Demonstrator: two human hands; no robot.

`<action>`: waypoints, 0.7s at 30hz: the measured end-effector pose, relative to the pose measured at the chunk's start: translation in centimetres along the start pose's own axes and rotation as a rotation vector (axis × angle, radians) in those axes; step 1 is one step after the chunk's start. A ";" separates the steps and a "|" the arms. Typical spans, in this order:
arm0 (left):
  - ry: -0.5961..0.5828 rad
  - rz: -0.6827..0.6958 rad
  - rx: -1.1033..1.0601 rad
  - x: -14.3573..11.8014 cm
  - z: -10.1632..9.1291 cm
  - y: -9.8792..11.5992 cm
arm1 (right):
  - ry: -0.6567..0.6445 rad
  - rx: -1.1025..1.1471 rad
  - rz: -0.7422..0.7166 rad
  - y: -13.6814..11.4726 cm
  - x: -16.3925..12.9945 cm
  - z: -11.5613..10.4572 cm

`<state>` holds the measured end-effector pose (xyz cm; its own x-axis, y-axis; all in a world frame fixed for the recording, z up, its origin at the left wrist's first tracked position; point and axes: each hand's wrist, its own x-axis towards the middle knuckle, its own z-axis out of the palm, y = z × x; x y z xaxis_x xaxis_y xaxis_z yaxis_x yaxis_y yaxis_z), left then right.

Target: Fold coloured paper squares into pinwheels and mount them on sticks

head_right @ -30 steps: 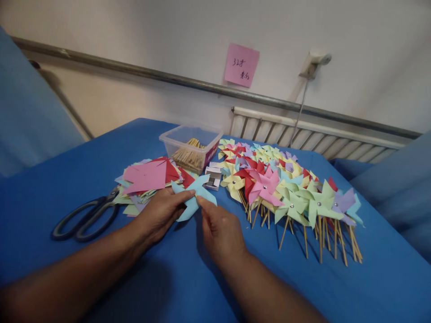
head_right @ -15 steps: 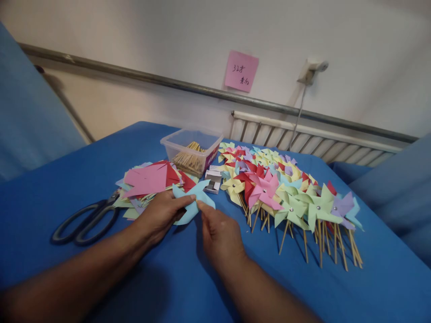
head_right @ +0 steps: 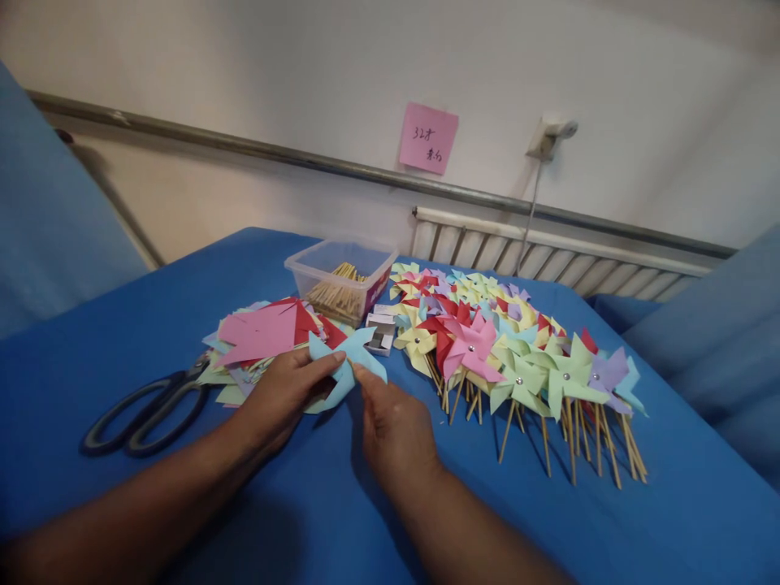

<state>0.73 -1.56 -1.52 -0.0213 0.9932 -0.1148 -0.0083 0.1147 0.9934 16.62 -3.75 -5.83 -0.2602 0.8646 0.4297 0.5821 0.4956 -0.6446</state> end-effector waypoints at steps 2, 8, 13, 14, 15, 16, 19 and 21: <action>-0.021 0.004 -0.024 0.0 -0.1 0.0 | 0.010 0.008 0.007 -0.1 0.0 -0.1; -0.105 0.054 -0.122 -0.3 -0.1 0.4 | 0.053 0.245 0.112 -0.3 0.5 -0.2; -0.161 0.015 -0.158 -0.5 0.0 0.7 | 0.066 0.656 0.365 0.2 1.3 0.5; -0.134 0.009 -0.123 -0.5 0.0 0.7 | 0.077 0.748 0.391 0.2 1.4 0.5; -0.098 0.012 -0.091 -0.4 0.0 0.6 | 0.086 0.839 0.410 0.2 1.6 0.5; -0.054 0.024 -0.065 -0.2 -0.1 0.5 | 0.095 0.922 0.426 0.1 1.7 0.5; 0.105 0.087 -0.047 0.2 -0.1 0.4 | 0.101 1.093 0.468 0.0 2.1 0.2; 0.193 0.121 -0.063 0.5 -0.1 0.4 | 0.085 1.148 0.483 0.0 2.2 0.1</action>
<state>0.59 -1.06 -1.14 -0.2170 0.9762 -0.0004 -0.0565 -0.0122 0.9983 16.02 -1.80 -4.92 -0.1321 0.9912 0.0074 -0.4154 -0.0486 -0.9083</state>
